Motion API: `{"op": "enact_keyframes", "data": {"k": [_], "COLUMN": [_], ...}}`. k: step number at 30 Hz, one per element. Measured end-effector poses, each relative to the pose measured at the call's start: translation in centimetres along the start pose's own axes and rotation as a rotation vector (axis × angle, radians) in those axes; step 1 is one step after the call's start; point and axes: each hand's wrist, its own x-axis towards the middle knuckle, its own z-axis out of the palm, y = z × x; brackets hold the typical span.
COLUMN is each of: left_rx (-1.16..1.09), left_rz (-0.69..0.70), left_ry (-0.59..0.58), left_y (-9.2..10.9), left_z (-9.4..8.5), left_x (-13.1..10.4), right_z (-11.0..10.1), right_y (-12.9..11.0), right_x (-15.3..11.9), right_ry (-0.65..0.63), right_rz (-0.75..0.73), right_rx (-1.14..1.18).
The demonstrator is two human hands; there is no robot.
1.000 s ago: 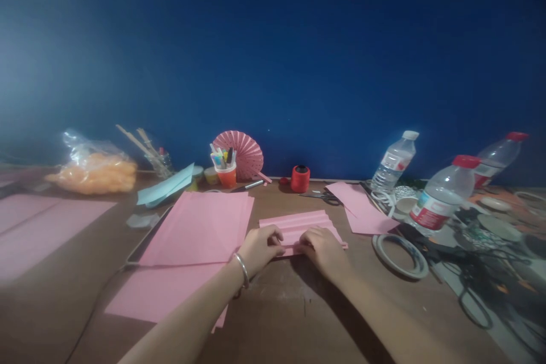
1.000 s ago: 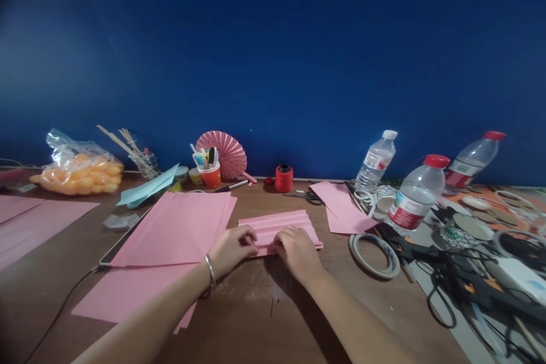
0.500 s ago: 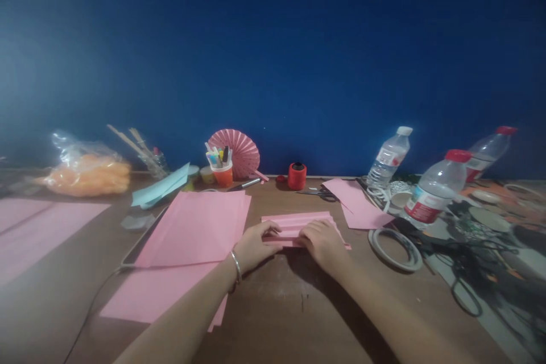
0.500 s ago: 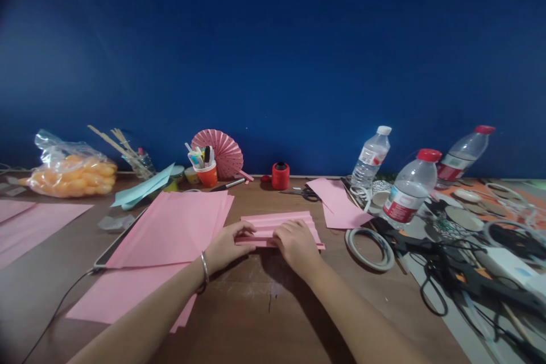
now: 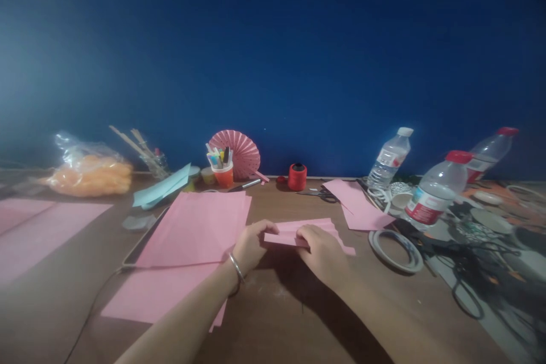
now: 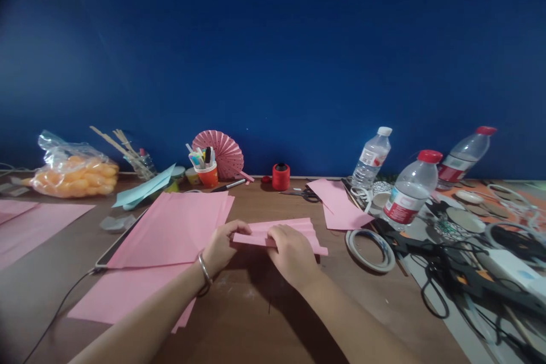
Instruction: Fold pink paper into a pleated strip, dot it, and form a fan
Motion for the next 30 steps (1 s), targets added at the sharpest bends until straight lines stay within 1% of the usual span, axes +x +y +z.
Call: {"op": "enact_keyframes", "data": {"k": [3, 5, 8, 12, 15, 17, 19, 22, 24, 26, 28, 30], "left_rx": [0.007, 0.014, -0.015, -0.011, -0.001, -0.032, -0.055, -0.042, -0.022, -0.008, -0.005, -0.01], "left_rz": [-0.016, -0.043, -0.084, -0.108, -0.091, -0.063, -0.035, 0.008, 0.045, 0.075, 0.098, 0.117], "left_ry": [0.04, 0.054, 0.019, -0.013, -0.04, -0.064, -0.081, -0.078, -0.07, -0.07, -0.083, -0.092], "left_y": [0.0, -0.1, 0.1, 1.4, 2.6, 3.2, 3.4, 3.5, 3.3, 3.1, 2.9, 2.8], "left_z": [0.2, 0.3, 0.3, 0.0, -0.2, -0.1, 0.1, 0.4, 0.5, 0.5, 0.4, 0.3], "left_x": [0.0, 0.0, 0.0, -0.1, -0.2, -0.4, -0.5, -0.6, -0.6, -0.6, -0.6, -0.5], "right_z": [-0.1, -0.1, -0.1, 0.0, 0.3, 0.4, 0.3, 0.0, -0.1, -0.2, -0.4, -0.8], "right_y": [0.0, 0.1, 0.2, 0.4, 0.7, 0.8, 0.7, 0.2, -0.2, -0.6, -0.8, -1.0], "right_x": [0.0, 0.0, 0.1, 0.2, 0.2, 0.3, 0.3, 0.3, 0.1, 0.0, 0.0, 0.2], "right_ry": [-0.019, -0.015, 0.016, 0.067, 0.148, 0.226, 0.287, 0.288, 0.268, 0.246, 0.203, 0.129], "right_rz": [0.034, 0.028, 0.0, -0.02, -0.009, -0.049, -0.138, -0.274, -0.311, -0.272, -0.173, -0.075], "right_rx": [0.022, 0.055, 0.032, -0.092, -0.121, -0.087, -0.035, 0.032, 0.08, 0.145, 0.238, 0.333]}}
